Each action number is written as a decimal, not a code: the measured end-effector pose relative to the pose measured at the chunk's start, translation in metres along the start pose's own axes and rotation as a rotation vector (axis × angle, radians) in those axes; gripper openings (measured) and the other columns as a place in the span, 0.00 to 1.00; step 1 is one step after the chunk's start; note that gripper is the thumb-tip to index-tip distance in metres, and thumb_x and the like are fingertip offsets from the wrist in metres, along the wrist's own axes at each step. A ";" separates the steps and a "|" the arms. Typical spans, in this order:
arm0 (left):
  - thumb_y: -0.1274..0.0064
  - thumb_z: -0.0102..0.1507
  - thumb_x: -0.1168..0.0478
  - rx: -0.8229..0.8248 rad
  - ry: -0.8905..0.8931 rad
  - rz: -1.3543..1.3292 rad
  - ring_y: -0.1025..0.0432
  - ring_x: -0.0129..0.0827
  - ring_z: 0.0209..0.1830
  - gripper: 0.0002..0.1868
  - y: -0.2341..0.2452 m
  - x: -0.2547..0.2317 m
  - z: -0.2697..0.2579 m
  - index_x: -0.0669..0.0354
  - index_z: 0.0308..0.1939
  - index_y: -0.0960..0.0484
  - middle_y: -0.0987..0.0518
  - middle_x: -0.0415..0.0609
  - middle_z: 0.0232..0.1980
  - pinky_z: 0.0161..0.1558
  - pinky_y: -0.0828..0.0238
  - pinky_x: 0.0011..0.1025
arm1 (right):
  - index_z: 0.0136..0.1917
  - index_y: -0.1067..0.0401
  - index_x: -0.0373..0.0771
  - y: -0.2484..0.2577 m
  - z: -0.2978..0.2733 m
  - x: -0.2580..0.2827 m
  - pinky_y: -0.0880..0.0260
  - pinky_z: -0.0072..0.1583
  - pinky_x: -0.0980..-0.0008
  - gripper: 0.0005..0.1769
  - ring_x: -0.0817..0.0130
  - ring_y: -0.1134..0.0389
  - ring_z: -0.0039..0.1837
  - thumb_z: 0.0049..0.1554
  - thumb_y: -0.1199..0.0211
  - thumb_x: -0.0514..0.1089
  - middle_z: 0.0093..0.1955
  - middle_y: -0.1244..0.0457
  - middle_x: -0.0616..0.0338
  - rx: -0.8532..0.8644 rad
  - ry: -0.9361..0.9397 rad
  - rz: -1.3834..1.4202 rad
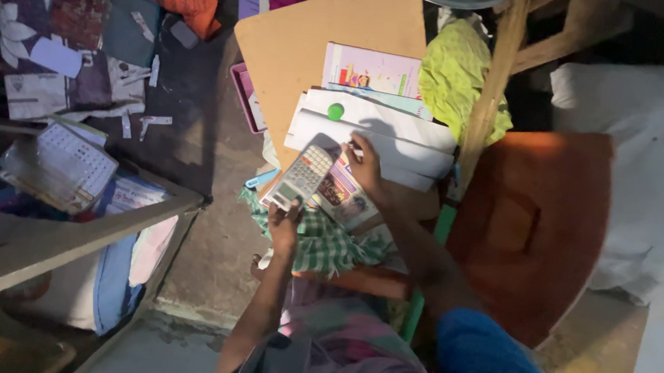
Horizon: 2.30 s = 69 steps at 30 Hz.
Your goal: The person organizes various boxes, containers, and papers by moving them around on a surface and eventually placing a small yellow bag and other items into a larger cardboard box.
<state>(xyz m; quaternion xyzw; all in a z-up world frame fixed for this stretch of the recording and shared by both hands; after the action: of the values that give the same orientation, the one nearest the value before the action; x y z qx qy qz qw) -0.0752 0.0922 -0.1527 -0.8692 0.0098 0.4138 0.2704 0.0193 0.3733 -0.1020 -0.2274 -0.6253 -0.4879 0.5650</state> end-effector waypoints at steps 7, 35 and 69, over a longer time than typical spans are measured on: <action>0.45 0.69 0.52 -0.133 0.029 -0.134 0.29 0.30 0.56 0.20 0.062 -0.012 0.005 0.54 0.63 0.25 0.21 0.42 0.57 0.62 0.32 0.36 | 0.63 0.23 0.40 -0.069 0.055 0.049 0.40 0.69 0.50 0.29 0.42 0.42 0.69 0.48 0.40 0.27 0.73 0.41 0.42 0.200 0.608 -0.734; 0.67 0.62 0.24 -0.081 0.302 -0.368 0.27 0.42 0.62 0.45 -0.028 -0.038 -0.012 0.50 0.69 0.29 0.20 0.46 0.63 0.62 0.30 0.44 | 0.68 0.32 0.39 0.091 -0.008 0.041 0.33 0.54 0.49 0.40 0.49 0.36 0.59 0.45 0.25 0.52 0.64 0.36 0.51 0.198 0.408 -0.825; 0.57 0.72 0.41 0.136 0.280 0.192 0.38 0.23 0.22 0.24 -0.079 -0.070 -0.037 0.60 0.51 0.21 0.25 0.49 0.33 0.22 0.44 0.22 | 0.58 0.24 0.36 -0.017 -0.060 0.234 0.30 0.53 0.56 0.22 0.51 0.30 0.52 0.50 0.32 0.39 0.48 0.32 0.48 0.582 0.547 -0.216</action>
<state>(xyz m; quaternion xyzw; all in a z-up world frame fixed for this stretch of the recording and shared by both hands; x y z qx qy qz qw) -0.0759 0.1277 -0.0464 -0.8930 0.1585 0.3111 0.2838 -0.0260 0.2520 0.1027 0.1468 -0.5841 -0.3897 0.6968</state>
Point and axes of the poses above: each hand's wrist, its own z-axis towards the middle knuckle, its own y-axis out of the back of the hand, x = y × z, the point moved 9 cm from there along z, towards the middle knuckle
